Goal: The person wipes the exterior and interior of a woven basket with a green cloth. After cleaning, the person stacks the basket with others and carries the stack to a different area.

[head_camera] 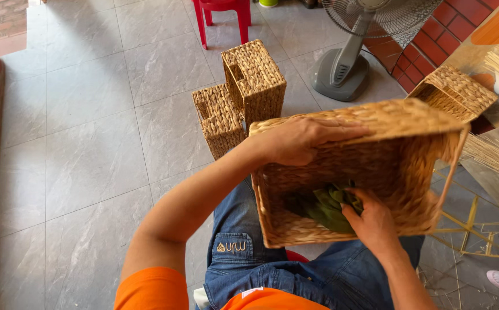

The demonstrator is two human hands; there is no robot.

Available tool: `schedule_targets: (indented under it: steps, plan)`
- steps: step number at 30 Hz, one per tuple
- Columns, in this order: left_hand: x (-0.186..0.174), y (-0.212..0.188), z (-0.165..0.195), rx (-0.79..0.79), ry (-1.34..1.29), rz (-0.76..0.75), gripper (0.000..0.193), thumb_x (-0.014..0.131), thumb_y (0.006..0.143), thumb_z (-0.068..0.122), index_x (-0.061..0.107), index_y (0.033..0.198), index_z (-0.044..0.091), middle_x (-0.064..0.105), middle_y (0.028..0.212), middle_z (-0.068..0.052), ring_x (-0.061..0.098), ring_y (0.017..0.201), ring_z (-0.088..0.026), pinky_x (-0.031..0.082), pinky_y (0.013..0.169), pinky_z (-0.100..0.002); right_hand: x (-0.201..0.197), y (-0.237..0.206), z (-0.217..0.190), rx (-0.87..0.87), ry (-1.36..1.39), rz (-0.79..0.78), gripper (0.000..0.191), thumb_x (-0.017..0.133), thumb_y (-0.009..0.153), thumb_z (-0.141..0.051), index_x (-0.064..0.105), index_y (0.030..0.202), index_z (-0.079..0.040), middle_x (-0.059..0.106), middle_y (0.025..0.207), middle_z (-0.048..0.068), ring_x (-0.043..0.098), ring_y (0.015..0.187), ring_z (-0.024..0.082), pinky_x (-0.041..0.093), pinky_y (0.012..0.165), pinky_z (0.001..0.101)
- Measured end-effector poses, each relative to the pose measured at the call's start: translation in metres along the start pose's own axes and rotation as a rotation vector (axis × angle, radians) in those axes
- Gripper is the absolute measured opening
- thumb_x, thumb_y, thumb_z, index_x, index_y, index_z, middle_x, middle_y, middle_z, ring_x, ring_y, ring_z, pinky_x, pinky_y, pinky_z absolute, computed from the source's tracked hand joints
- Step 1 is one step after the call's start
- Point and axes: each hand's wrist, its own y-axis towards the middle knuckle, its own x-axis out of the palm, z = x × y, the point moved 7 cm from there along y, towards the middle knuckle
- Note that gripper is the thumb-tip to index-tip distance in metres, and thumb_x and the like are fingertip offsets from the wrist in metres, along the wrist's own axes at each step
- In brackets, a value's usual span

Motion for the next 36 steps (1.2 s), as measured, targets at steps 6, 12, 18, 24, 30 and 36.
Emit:
schedule_targets:
  steps: [6,12,18,24,30,36]
  plan:
    - [0.044,0.02,-0.007,0.086,0.093,-0.125,0.099,0.057,0.068,-0.006,0.04,0.157,0.036,0.054,0.154,0.0,0.06,0.135,-0.027,0.053,0.107,-0.039,0.005,-0.028,0.038,0.01,-0.051,0.191,0.034,0.072,0.083,-0.02,0.073,0.114,-0.007,0.07,0.104,0.019,0.068,0.098,0.039,0.054,0.083,0.0434]
    - [0.096,0.028,0.012,0.242,0.2,-0.076,0.098,0.056,0.065,-0.006,0.042,0.152,0.036,0.059,0.15,0.002,0.068,0.122,-0.024,0.059,0.09,-0.037,0.088,-0.047,0.091,0.304,-0.031,-0.306,0.058,0.078,0.083,-0.047,0.068,0.121,-0.005,0.075,0.105,0.02,0.075,0.097,0.034,0.058,0.087,0.0403]
    - [0.111,0.029,-0.016,0.116,0.189,-0.156,0.092,0.061,0.072,-0.003,0.044,0.155,0.034,0.063,0.144,-0.004,0.07,0.117,-0.028,0.06,0.088,-0.04,0.174,-0.041,0.041,0.112,0.037,-0.529,0.045,0.073,0.081,-0.037,0.074,0.117,-0.01,0.073,0.114,0.017,0.071,0.103,0.036,0.056,0.09,0.0411]
    - [0.107,0.025,-0.041,-0.192,0.18,-0.193,0.091,0.063,0.071,0.002,0.043,0.157,0.023,0.069,0.125,-0.015,0.071,0.1,-0.034,0.057,0.089,-0.045,0.205,-0.034,0.005,-0.131,0.034,-0.474,0.044,0.071,0.085,-0.034,0.071,0.123,-0.012,0.067,0.128,0.018,0.063,0.118,0.037,0.049,0.103,0.0416]
    - [0.072,-0.006,-0.058,-0.333,0.337,0.014,0.053,0.062,0.08,0.008,0.064,0.132,0.016,0.072,0.12,-0.012,0.074,0.09,-0.031,0.058,0.069,-0.045,0.143,-0.036,0.107,0.133,-0.344,-0.63,0.061,0.055,0.094,-0.053,0.059,0.14,-0.013,0.046,0.155,0.011,0.052,0.135,0.035,0.041,0.112,0.0429]
    - [0.042,-0.048,-0.034,-0.289,0.568,0.419,0.024,0.067,0.087,0.01,0.07,0.111,0.014,0.074,0.109,-0.005,0.069,0.096,-0.025,0.051,0.092,-0.044,0.095,-0.035,0.149,0.215,-0.42,-0.538,0.058,0.06,0.093,-0.052,0.064,0.133,-0.011,0.057,0.145,0.013,0.059,0.128,0.035,0.048,0.107,0.0433]
